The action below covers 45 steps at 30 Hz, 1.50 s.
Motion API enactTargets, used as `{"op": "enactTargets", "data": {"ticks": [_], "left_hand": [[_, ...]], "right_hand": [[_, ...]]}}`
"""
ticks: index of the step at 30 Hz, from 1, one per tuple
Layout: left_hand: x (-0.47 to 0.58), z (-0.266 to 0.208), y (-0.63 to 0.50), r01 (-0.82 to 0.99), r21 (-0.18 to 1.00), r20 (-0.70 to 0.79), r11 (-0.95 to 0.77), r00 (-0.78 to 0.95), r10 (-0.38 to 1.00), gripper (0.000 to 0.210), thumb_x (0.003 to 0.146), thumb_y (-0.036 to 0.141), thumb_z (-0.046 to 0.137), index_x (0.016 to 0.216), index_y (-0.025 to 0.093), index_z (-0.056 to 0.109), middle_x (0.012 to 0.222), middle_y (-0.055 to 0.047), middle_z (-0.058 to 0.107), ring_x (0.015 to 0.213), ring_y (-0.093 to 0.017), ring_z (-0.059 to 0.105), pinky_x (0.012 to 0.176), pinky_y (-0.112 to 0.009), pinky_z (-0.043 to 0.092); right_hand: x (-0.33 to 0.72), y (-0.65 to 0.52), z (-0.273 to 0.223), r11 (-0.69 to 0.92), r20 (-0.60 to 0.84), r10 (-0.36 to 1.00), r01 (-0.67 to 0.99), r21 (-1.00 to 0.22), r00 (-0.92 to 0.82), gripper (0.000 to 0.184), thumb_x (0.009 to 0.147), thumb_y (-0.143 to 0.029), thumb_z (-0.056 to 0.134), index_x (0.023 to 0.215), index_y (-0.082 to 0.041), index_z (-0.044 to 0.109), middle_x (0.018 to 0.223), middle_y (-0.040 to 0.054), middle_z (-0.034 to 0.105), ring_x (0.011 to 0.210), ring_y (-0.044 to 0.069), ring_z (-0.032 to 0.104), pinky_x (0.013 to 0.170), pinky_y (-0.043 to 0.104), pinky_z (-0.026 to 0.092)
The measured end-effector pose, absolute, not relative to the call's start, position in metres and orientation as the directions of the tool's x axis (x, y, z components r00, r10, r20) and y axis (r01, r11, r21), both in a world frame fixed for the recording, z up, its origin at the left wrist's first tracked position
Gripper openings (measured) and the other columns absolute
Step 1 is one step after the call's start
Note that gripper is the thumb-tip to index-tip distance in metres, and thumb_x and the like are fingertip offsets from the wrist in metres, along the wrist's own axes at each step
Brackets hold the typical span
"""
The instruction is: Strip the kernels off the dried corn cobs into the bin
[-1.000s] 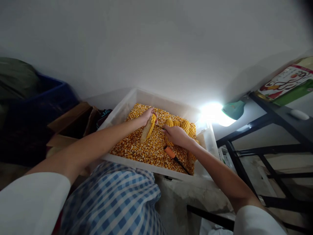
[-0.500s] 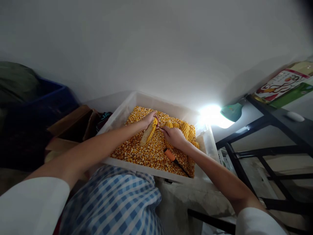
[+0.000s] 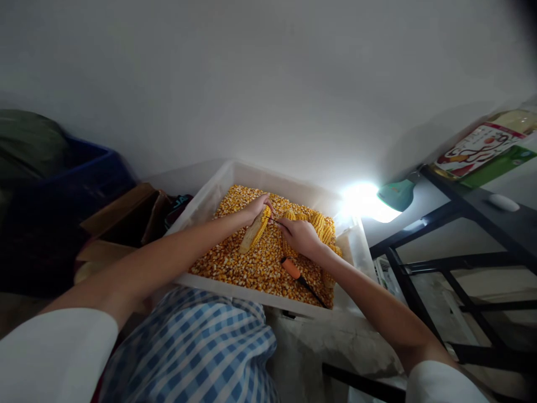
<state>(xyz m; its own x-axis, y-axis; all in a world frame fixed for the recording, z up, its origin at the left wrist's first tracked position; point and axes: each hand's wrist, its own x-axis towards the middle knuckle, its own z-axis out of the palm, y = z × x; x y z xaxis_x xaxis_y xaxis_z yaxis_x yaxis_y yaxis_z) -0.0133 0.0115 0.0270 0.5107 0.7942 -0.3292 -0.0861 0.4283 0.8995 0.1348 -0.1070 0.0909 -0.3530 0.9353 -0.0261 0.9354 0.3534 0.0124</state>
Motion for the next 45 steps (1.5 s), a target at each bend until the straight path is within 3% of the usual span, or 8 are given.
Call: {"op": "enactTargets", "data": {"ticks": [9,15,19,28,31,35,42,45], "left_hand": [[-0.010,0.024,0.007,-0.062,0.923,-0.300,0.381,0.504,0.810,0.048,0.076,0.060,0.029,0.074,0.019,0.056,0.045,-0.001,0.053,0.040,-0.017,0.052,0.044,-0.030,0.041],[-0.005,0.035,-0.008,-0.027,0.956,-0.244,0.293,0.483,0.841,0.048,0.079,0.057,0.028,0.061,0.018,0.052,0.045,-0.001,0.051,0.038,-0.014,0.049,0.045,-0.027,0.039],[-0.002,0.039,-0.016,0.070,0.990,-0.140,0.122,0.448,0.883,0.052,0.082,0.053,0.028,0.053,0.017,0.051,0.042,-0.001,0.049,0.038,-0.011,0.047,0.048,-0.025,0.038],[0.003,0.040,-0.020,0.172,0.984,-0.073,-0.050,0.640,0.765,0.059,0.082,0.055,0.022,0.048,0.018,0.053,0.042,-0.002,0.051,0.044,-0.011,0.045,0.054,-0.022,0.039],[0.003,0.044,-0.025,0.199,0.980,-0.118,-0.031,0.692,0.712,0.055,0.081,0.055,0.030,0.046,0.018,0.053,0.043,-0.002,0.052,0.045,-0.011,0.045,0.056,-0.021,0.040],[0.001,0.048,-0.025,0.205,0.974,-0.216,0.096,0.711,0.669,0.060,0.079,0.061,0.025,0.049,0.017,0.054,0.041,-0.004,0.050,0.039,-0.011,0.043,0.048,-0.024,0.038],[-0.010,0.053,-0.013,0.085,0.960,-0.264,0.266,0.583,0.768,0.054,0.074,0.066,0.032,0.058,0.018,0.050,0.042,-0.002,0.050,0.038,-0.014,0.047,0.044,-0.028,0.038],[-0.011,0.042,-0.006,0.037,0.980,-0.187,0.193,0.473,0.861,0.041,0.073,0.059,0.042,0.064,0.019,0.048,0.046,0.000,0.050,0.043,-0.015,0.050,0.048,-0.027,0.039]], "right_hand": [[0.133,-0.112,0.094,0.400,-0.076,0.916,0.913,0.084,-0.394,0.039,0.090,-0.028,0.025,0.125,-0.023,0.042,0.096,0.0090,0.063,0.083,0.019,0.057,0.071,0.027,0.037],[0.133,-0.111,0.091,0.441,-0.078,0.897,0.893,0.095,-0.435,0.041,0.090,-0.027,0.025,0.127,-0.021,0.040,0.092,0.0093,0.063,0.077,0.019,0.058,0.067,0.027,0.037],[0.135,-0.110,0.095,0.470,-0.107,0.882,0.874,0.124,-0.459,0.041,0.089,-0.028,0.025,0.125,-0.018,0.044,0.087,0.0104,0.064,0.073,0.018,0.057,0.066,0.026,0.035],[0.152,-0.104,0.110,0.620,-0.083,0.780,0.784,-0.040,-0.621,0.035,0.089,-0.028,0.032,0.102,-0.018,0.062,0.076,0.0047,0.064,0.064,0.011,0.049,0.061,0.022,0.027],[0.155,-0.101,0.110,0.641,-0.104,0.752,0.759,-0.113,-0.651,0.032,0.088,-0.028,0.035,0.098,-0.018,0.064,0.073,0.0029,0.063,0.060,0.009,0.045,0.059,0.020,0.026],[0.158,-0.096,0.107,0.635,-0.091,0.753,0.756,-0.159,-0.651,0.034,0.089,-0.030,0.033,0.105,-0.020,0.062,0.076,0.0023,0.063,0.061,0.009,0.046,0.061,0.020,0.027],[0.160,-0.093,0.103,0.587,-0.042,0.802,0.800,-0.127,-0.595,0.040,0.092,-0.036,0.026,0.119,-0.024,0.053,0.084,0.0029,0.065,0.068,0.011,0.053,0.065,0.021,0.031],[0.159,-0.092,0.097,0.555,-0.052,0.826,0.825,-0.106,-0.562,0.040,0.091,-0.037,0.026,0.115,-0.024,0.055,0.088,0.0030,0.065,0.074,0.013,0.055,0.066,0.021,0.032]]}}
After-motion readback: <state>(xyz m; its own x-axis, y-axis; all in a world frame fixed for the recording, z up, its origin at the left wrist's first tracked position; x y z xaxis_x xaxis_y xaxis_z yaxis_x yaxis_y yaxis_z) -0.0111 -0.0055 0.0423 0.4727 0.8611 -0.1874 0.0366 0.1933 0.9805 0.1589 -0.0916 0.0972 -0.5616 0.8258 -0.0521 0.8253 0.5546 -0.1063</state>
